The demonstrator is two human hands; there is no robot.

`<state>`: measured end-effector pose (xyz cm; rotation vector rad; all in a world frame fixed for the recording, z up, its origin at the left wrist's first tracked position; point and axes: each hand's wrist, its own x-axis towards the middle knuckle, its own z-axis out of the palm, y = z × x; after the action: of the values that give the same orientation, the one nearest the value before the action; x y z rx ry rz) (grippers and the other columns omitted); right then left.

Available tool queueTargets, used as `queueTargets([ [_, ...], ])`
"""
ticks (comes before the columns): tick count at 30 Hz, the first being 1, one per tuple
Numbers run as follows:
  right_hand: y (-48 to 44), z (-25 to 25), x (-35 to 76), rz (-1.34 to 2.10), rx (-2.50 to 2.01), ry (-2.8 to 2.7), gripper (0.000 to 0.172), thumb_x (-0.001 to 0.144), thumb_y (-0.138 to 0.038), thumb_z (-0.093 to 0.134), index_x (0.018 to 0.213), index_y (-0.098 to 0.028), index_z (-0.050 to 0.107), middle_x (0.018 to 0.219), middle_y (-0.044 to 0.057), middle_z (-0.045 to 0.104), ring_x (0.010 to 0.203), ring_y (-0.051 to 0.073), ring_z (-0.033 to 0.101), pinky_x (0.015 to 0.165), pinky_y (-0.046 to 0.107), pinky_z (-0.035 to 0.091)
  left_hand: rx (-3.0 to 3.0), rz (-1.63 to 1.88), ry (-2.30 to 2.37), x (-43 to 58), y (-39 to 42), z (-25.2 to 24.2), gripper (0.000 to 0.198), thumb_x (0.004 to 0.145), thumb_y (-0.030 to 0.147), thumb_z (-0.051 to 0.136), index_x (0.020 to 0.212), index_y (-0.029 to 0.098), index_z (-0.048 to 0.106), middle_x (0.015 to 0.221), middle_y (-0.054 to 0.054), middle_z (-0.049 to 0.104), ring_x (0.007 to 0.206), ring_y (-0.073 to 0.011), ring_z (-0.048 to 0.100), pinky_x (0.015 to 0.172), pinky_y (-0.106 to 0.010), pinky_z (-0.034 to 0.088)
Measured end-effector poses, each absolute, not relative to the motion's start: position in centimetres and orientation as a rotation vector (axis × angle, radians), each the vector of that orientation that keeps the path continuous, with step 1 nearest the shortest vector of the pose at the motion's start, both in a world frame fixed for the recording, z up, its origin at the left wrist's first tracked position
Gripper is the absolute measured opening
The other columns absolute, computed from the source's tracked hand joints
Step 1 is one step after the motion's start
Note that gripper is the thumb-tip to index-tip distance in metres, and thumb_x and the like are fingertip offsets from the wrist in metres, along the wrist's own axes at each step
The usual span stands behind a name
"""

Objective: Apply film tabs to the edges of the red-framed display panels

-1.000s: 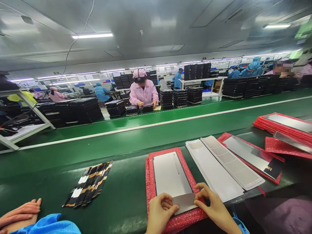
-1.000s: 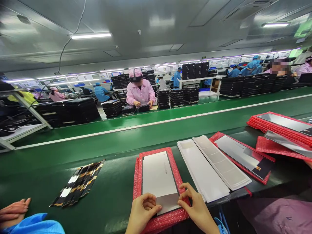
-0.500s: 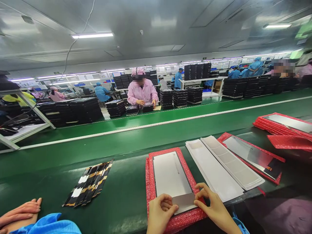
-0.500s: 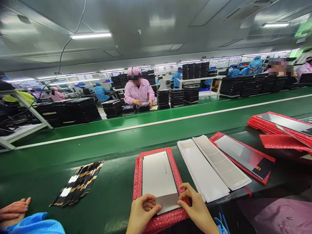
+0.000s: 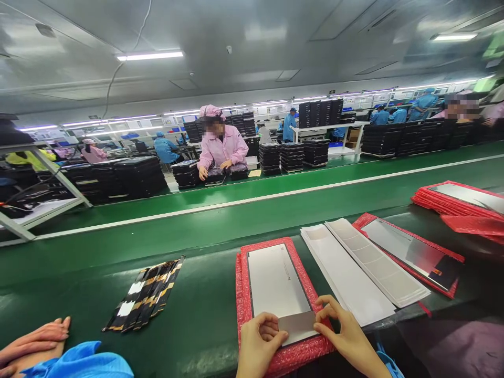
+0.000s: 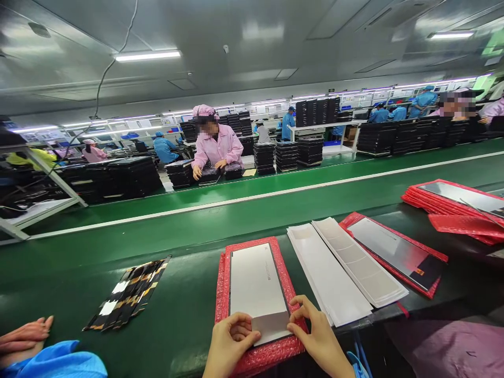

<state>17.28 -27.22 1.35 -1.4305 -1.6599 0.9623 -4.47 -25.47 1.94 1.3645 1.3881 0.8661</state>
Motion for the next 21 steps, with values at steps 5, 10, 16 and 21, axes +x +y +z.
queueTargets([
  [5, -27.2, 1.6, 17.2, 0.956, -1.448, -1.679, 0.028, 0.077, -0.022, 0.053, 0.101, -0.023, 0.038, 0.068, -0.008, 0.056, 0.068, 0.011, 0.054, 0.073, 0.024, 0.038, 1.353, 0.866, 1.387, -4.5, -25.4, 2.1, 0.023, 0.056, 0.026, 0.072, 0.072, 0.013, 0.061, 0.062, -0.003, 0.064, 0.054, -0.0134, 0.058, 0.050, -0.020, 0.047],
  [10, -27.3, 1.6, 17.2, 0.880, -1.477, -1.685, 0.029, 0.076, -0.024, 0.055, 0.101, -0.023, 0.041, 0.071, -0.007, 0.059, 0.075, 0.013, 0.057, 0.078, 0.026, 0.039, 1.395, 0.902, 1.413, -4.2, -25.7, 2.1, 0.020, 0.054, 0.024, 0.071, 0.069, 0.015, 0.061, 0.058, -0.001, 0.063, 0.051, -0.0129, 0.059, 0.046, -0.017, 0.045],
  [16, -27.8, 0.5, 17.5, 0.475, -1.610, -1.853, 0.034, 0.075, -0.033, 0.059, 0.107, -0.027, 0.047, 0.080, -0.004, 0.065, 0.088, 0.018, 0.058, 0.079, 0.030, 0.043, 1.653, 1.010, 1.503, -4.6, -26.0, 0.5, 0.023, 0.059, 0.036, 0.070, 0.073, 0.019, 0.062, 0.068, 0.000, 0.065, 0.051, -0.0127, 0.060, 0.042, -0.018, 0.044],
  [21, -28.6, -0.3, 17.7, -0.081, -1.605, -1.894, 0.058, 0.078, -0.039, 0.054, 0.130, -0.024, 0.032, 0.122, 0.005, 0.052, 0.107, 0.022, 0.051, 0.083, 0.034, 0.045, 1.920, 1.279, 1.698, -6.0, -26.4, -1.3, 0.057, 0.069, 0.056, 0.058, 0.111, 0.017, 0.051, 0.084, -0.004, 0.064, 0.044, -0.0100, 0.055, 0.043, -0.022, 0.047],
])
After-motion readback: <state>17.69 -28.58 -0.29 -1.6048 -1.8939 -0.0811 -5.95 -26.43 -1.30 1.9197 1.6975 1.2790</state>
